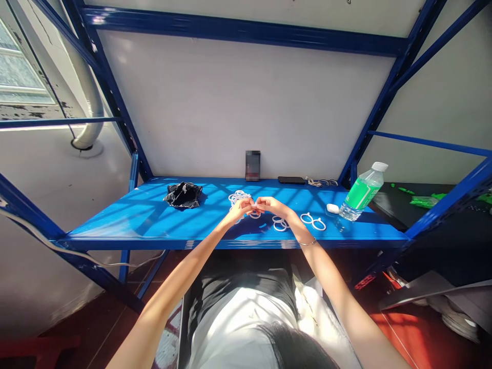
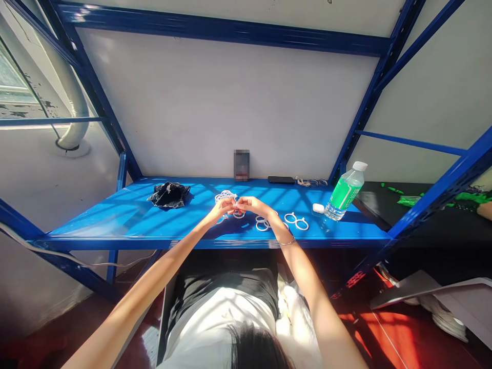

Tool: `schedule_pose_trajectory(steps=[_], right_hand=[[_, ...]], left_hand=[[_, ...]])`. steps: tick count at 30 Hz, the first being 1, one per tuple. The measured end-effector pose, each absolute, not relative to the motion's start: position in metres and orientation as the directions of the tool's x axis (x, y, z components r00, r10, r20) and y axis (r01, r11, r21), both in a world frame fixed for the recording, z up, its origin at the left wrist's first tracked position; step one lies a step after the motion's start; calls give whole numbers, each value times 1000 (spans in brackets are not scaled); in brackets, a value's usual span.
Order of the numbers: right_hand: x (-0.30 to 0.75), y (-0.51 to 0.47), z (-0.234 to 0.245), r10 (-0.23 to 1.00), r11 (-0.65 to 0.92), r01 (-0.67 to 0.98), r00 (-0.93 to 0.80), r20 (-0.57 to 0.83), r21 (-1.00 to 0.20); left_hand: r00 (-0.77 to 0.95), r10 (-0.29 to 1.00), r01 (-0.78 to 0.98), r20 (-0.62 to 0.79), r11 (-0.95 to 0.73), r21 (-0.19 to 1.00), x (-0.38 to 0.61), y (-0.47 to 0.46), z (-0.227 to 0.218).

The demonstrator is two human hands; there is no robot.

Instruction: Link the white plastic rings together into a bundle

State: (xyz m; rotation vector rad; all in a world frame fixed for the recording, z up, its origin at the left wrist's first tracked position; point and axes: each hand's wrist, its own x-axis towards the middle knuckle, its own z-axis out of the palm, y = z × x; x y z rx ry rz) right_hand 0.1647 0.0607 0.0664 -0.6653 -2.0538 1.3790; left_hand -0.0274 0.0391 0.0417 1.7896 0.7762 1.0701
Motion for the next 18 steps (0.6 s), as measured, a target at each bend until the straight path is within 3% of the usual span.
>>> schedule_pose_trajectory(steps=[9, 18], right_hand=[[158, 60, 61, 653, 187, 35, -751, 98, -982], [157, 61, 60, 603, 215, 24, -790, 114, -976]], left_hand=[[482, 824, 8, 298, -344, 939, -27, 42, 39], [504, 801, -103, 322, -314, 944, -25, 44, 38]])
